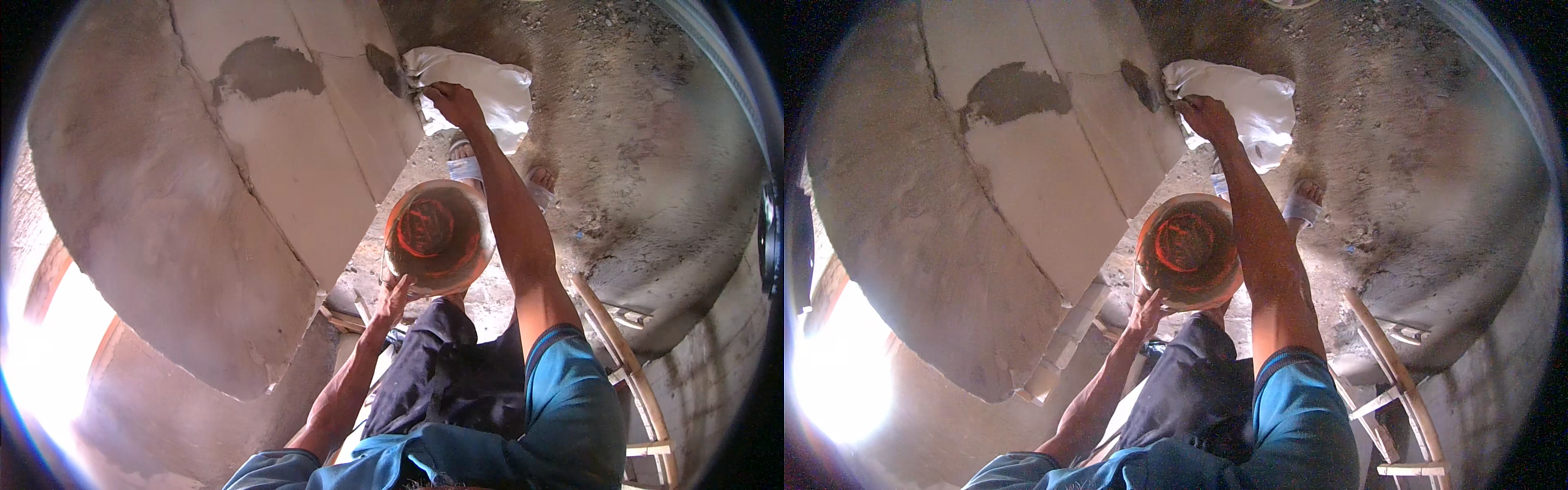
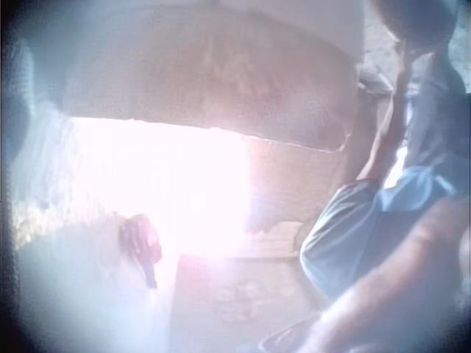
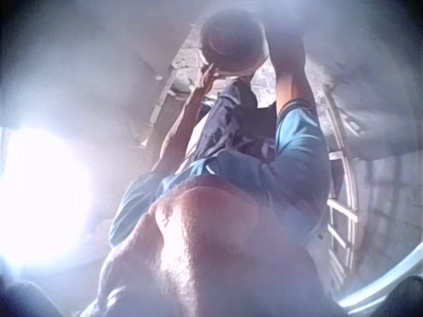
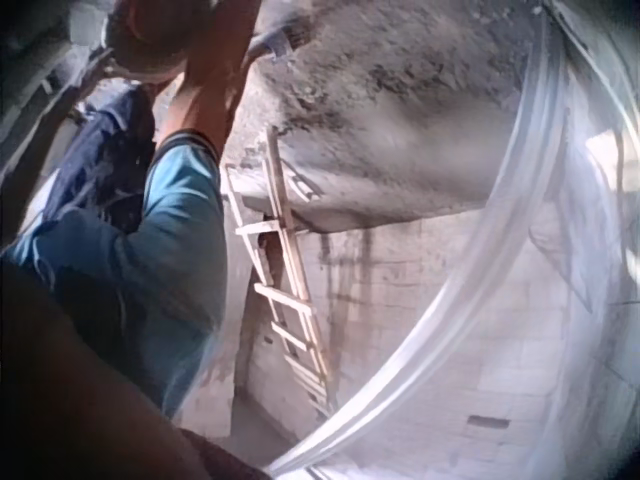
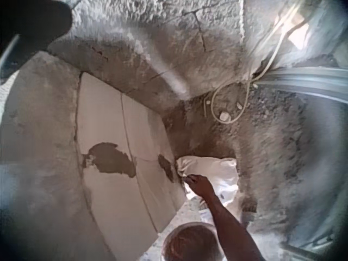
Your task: The person scoops cement from a bucket using a trowel and applies it to a wall. The person is sitting on the floor during the task.
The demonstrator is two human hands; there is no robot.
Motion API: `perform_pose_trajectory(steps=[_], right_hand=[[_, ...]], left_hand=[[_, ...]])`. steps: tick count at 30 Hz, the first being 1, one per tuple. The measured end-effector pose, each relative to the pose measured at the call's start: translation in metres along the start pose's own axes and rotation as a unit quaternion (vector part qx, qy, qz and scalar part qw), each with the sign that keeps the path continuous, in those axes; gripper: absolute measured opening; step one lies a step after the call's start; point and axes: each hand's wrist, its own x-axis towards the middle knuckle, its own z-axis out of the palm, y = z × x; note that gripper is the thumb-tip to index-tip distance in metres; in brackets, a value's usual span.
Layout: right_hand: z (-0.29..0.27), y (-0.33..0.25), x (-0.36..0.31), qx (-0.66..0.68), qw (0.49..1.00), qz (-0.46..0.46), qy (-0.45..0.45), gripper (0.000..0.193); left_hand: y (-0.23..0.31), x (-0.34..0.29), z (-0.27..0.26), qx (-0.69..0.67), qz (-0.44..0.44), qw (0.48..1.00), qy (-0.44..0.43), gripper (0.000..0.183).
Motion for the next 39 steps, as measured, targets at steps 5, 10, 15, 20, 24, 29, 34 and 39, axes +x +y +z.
perform_pose_trajectory(steps=[5,10,15,20,24,29,34,39], right_hand=[[0.027,-0.027,-0.017,-0.011,0.999,-0.028,0.013,0.04],[0.035,-0.085,-0.054,-0.1,0.992,-0.048,0.061,0.038],[0.02,-0.157,-0.098,-0.132,0.989,-0.042,0.049,0.03],[0.009,-0.195,-0.124,-0.178,0.977,-0.081,0.089,0.027],[0.0,-0.199,-0.138,-0.171,0.976,-0.099,0.091,0.026],[-0.015,-0.214,-0.179,-0.154,0.984,-0.082,0.038,0.025],[-0.076,-0.204,-0.253,-0.149,0.967,-0.2,0.046,0.026],[-0.139,-0.135,-0.352,0.073,0.983,0.097,-0.14,0.026]], left_hand=[[0.001,0.007,0.001,-0.044,0.012,0.999,-0.001,0.047],[0.002,0.007,-0.009,-0.021,-0.03,0.999,-0.035,0.06],[0.022,-0.011,0.003,0.013,-0.02,0.996,-0.086,0.06],[0.013,-0.011,-0.008,0.061,-0.022,0.99,-0.126,0.06],[0.026,-0.021,0.008,0.086,-0.005,0.989,-0.116,0.055],[0.006,-0.007,-0.008,0.125,0.003,0.984,-0.125,0.061],[0.043,-0.028,0.035,0.008,-0.062,0.995,-0.078,0.059],[0.05,-0.038,0.038,0.112,0.07,0.981,-0.14,0.059]])
